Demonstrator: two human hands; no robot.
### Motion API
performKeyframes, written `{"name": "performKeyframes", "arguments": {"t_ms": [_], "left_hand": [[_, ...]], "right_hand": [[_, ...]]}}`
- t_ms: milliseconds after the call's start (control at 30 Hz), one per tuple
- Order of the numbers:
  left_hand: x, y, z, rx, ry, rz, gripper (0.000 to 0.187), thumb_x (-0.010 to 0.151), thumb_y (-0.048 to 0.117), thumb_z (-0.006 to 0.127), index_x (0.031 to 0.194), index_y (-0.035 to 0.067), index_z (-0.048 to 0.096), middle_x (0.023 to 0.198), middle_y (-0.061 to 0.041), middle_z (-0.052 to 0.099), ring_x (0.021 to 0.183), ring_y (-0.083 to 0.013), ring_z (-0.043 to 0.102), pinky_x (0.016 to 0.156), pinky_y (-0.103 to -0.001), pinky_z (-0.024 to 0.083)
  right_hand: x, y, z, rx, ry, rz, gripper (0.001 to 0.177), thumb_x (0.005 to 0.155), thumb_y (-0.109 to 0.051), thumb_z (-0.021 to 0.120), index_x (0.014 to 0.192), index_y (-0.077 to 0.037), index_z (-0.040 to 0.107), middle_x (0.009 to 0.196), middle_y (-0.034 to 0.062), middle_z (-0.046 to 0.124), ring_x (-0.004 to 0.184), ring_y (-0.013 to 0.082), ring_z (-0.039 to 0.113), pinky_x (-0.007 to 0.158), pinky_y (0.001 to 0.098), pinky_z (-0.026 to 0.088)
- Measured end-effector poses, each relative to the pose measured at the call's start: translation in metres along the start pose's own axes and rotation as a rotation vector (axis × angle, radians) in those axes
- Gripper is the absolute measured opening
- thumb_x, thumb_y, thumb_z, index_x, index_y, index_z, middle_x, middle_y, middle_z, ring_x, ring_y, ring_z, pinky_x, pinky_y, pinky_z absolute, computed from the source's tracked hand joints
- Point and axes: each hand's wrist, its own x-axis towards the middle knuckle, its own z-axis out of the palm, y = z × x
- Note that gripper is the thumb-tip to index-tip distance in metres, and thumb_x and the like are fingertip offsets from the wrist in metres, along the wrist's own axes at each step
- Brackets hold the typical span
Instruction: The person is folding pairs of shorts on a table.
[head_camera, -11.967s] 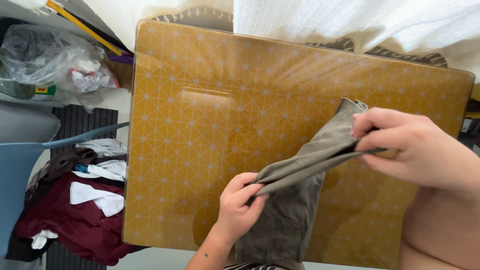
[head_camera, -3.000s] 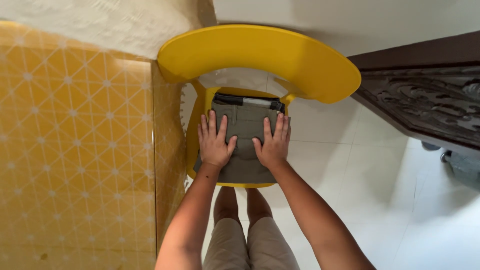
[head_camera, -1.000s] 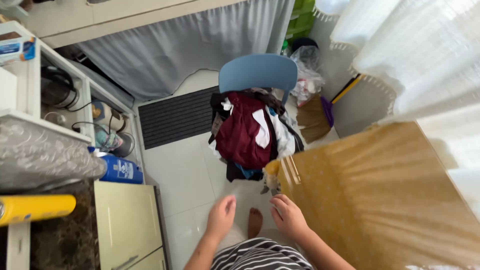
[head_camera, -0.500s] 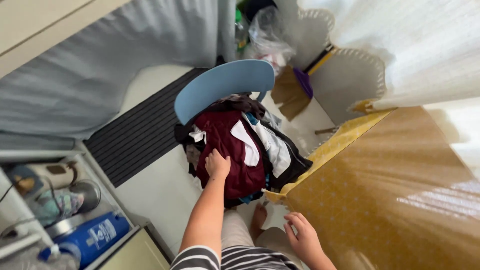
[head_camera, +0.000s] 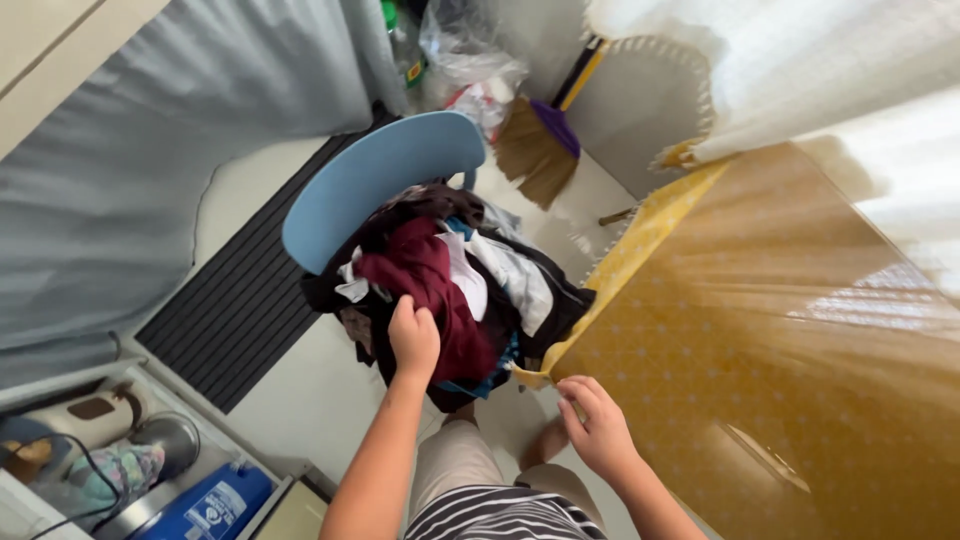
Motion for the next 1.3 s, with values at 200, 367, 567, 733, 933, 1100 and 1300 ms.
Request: {"name": "performKeyframes", "arguments": {"t_ms": [200,367,567,733,933,1100,1300], "left_hand": [[-0.057,0.166,-0.115,-0.636,-0.519,0.059,0.018,0.082,-0.004,0.041,0.084,0.001,0.059,0.071,-0.004,0.053,0.067,-0.0113,0.048,0.061,-0.029,0.042],[-0.084,0.243,-0.092,-0.944,-0.992,0.171,0.015,0.083,0.004,0.044,0.083,0.001,0.059,0.081,-0.001,0.057,0.079,-0.0097,0.051,0.073,-0.025,0.042],[-0.138,0.290,0.050,-0.984,-0.838,0.025,0.015,0.093,0.011,0.052,0.089,0.003,0.064,0.085,0.000,0.061,0.084,-0.0095,0.055,0.079,-0.023,0.043],[-0.197,0.338,0.136,-0.985,-0.650,-0.011,0.015,0.100,0.016,0.059,0.102,0.003,0.066,0.083,0.001,0.059,0.077,-0.0095,0.052,0.072,-0.025,0.043],[-0.306,0.407,0.121,-0.402,-0.768,0.397,0.053,0.080,0.035,0.083,0.116,0.000,0.063,0.102,-0.016,0.062,0.095,-0.0276,0.062,0.087,-0.038,0.053],[-0.331,0.387,0.134,-0.057,-1.092,0.572,0.072,0.073,0.042,0.088,0.125,-0.002,0.063,0.117,-0.022,0.063,0.111,-0.0353,0.061,0.096,-0.041,0.048],[-0.309,0.317,0.204,-0.370,-1.342,0.013,0.025,0.091,0.015,0.068,0.107,-0.003,0.071,0.100,-0.013,0.073,0.091,-0.0262,0.072,0.085,-0.040,0.054]], "right_hand": [[-0.010,0.061,-0.023,0.272,0.200,-0.052,0.017,0.096,-0.009,0.063,0.111,-0.001,0.066,0.118,0.0112,0.068,0.104,0.0243,0.067,0.090,0.0353,0.056],[-0.012,0.114,-0.065,0.922,0.143,0.241,0.038,0.099,-0.022,0.060,0.130,-0.001,0.062,0.129,0.0127,0.066,0.117,0.0244,0.062,0.102,0.0379,0.049],[-0.103,0.116,-0.150,1.396,-0.363,0.207,0.064,0.080,-0.014,0.073,0.140,-0.004,0.053,0.136,0.0107,0.064,0.127,0.0223,0.061,0.108,0.0378,0.047],[-0.168,0.158,-0.196,1.469,-0.087,0.288,0.055,0.078,0.002,0.072,0.131,0.001,0.057,0.123,0.0176,0.069,0.113,0.0277,0.066,0.099,0.0423,0.053],[-0.208,0.194,-0.212,1.329,0.563,0.068,0.037,0.079,0.014,0.065,0.108,-0.008,0.058,0.107,0.0053,0.069,0.098,0.0164,0.068,0.085,0.0328,0.057],[-0.226,0.235,-0.176,0.662,0.853,0.140,0.023,0.085,0.008,0.069,0.101,-0.006,0.060,0.096,-0.0001,0.063,0.089,0.0077,0.059,0.079,0.0241,0.051],[-0.230,0.207,-0.193,-0.015,1.230,0.146,0.020,0.084,0.004,0.069,0.096,-0.003,0.055,0.109,0.0084,0.059,0.100,0.0188,0.058,0.090,0.0289,0.048]]}}
